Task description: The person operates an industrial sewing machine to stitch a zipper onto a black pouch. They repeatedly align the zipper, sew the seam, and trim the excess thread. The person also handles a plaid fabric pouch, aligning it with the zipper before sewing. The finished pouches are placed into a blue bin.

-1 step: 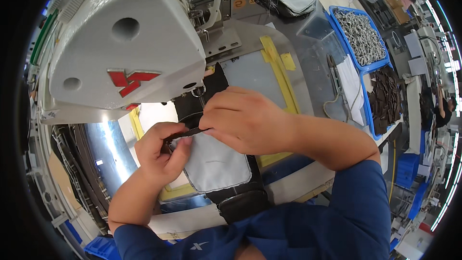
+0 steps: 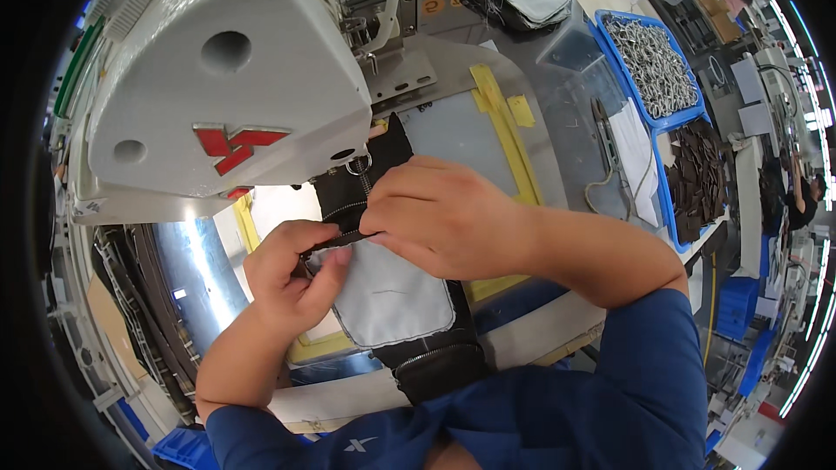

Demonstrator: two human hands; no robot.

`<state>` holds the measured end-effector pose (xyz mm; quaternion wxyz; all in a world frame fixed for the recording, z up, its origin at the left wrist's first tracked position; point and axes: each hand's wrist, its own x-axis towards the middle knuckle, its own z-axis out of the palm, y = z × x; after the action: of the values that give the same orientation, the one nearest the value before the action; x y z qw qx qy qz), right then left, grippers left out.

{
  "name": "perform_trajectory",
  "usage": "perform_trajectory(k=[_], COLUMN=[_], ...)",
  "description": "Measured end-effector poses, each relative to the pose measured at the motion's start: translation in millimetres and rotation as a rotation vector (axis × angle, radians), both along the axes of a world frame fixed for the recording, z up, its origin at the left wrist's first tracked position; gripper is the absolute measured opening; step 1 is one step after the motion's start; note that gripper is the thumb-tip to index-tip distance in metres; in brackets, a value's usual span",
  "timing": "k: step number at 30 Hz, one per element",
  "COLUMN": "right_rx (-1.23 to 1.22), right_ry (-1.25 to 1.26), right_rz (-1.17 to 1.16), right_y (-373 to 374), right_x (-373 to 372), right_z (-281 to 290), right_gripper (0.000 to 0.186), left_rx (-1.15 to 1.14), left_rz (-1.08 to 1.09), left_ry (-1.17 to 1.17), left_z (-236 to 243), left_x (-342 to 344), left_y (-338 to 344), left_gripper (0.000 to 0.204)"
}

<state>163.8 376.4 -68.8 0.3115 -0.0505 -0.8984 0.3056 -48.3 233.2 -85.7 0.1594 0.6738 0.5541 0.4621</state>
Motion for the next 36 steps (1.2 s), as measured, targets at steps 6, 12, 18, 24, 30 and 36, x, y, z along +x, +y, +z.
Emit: perform_trajectory(k=[6,12,18,24,30,36], right_rx=[0.029,0.061,0.033,0.026,-0.054,-0.279], right_ry=[0.029,0.066,0.052,0.044,0.013,-0.126], right_rz=[0.009,0.011,0.018,0.023,0.011,-0.025], right_y=[-1.5,-0.1,1.3,1.4,1.9,2.1], right_x=[-0.5,-2.0,-2.3,-3.0,-3.7,-2.3], right_z=[0.4,-0.9,-2.4,-3.9,-4.6,-0.6], right_gripper=[0.024,0.025,0.024,0.023,0.020,0.016], left_rx=[0.084,0.088,0.074,0.046,0.024,-0.056], left_rz=[-0.059,-0.045,-0.031,-0.059,-0.017,0.028], left_ry=[-0.013,-0.012,-0.003,-0.007,-0.023,-0.036], left_z=[1.3,-2.1,-1.2,3.8,-1.7,3.9], left_x=[1.1,2.4,4.2,1.9,4.5,7.8], left_y=[7.1,6.5,5.6,9.9,7.4,4.9], left_gripper=[0.024,0.021,0.020,0.021,0.019,0.017])
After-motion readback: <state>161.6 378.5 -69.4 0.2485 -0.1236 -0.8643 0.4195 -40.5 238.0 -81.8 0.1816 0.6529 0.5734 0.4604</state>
